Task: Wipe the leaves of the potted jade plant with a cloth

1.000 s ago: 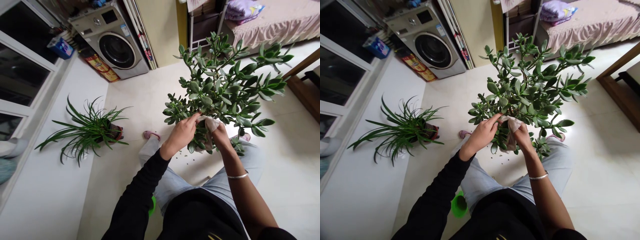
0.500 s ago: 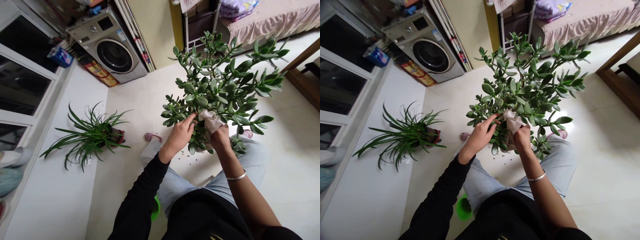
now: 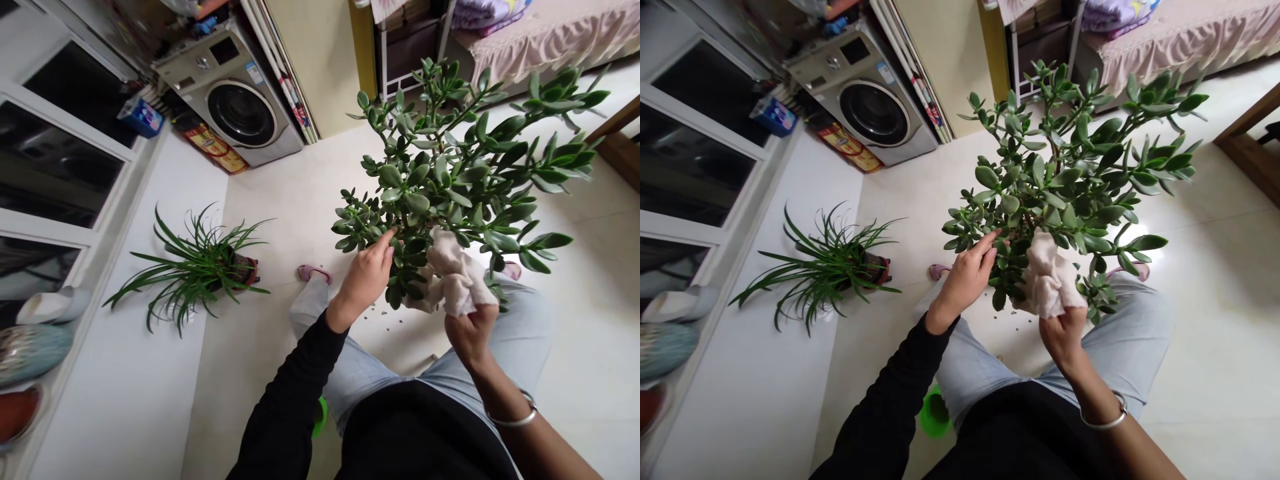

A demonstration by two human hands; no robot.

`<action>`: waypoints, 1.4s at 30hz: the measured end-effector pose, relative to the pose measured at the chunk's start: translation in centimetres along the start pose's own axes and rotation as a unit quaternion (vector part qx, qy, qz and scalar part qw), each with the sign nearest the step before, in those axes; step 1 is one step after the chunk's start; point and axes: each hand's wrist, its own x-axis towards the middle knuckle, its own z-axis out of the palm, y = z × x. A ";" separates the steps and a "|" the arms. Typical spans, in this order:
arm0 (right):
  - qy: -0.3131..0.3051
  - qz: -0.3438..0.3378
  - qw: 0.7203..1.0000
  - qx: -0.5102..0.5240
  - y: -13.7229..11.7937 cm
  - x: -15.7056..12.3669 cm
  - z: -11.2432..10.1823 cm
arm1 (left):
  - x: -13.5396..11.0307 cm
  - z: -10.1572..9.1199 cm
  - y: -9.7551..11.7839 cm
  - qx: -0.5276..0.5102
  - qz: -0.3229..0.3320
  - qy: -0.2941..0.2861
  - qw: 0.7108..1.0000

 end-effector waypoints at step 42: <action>-0.219 -0.172 0.947 -0.158 -1.1 2.6 1.1 | 0.3 0.6 1.0 -0.052 -0.039 0.041 0.997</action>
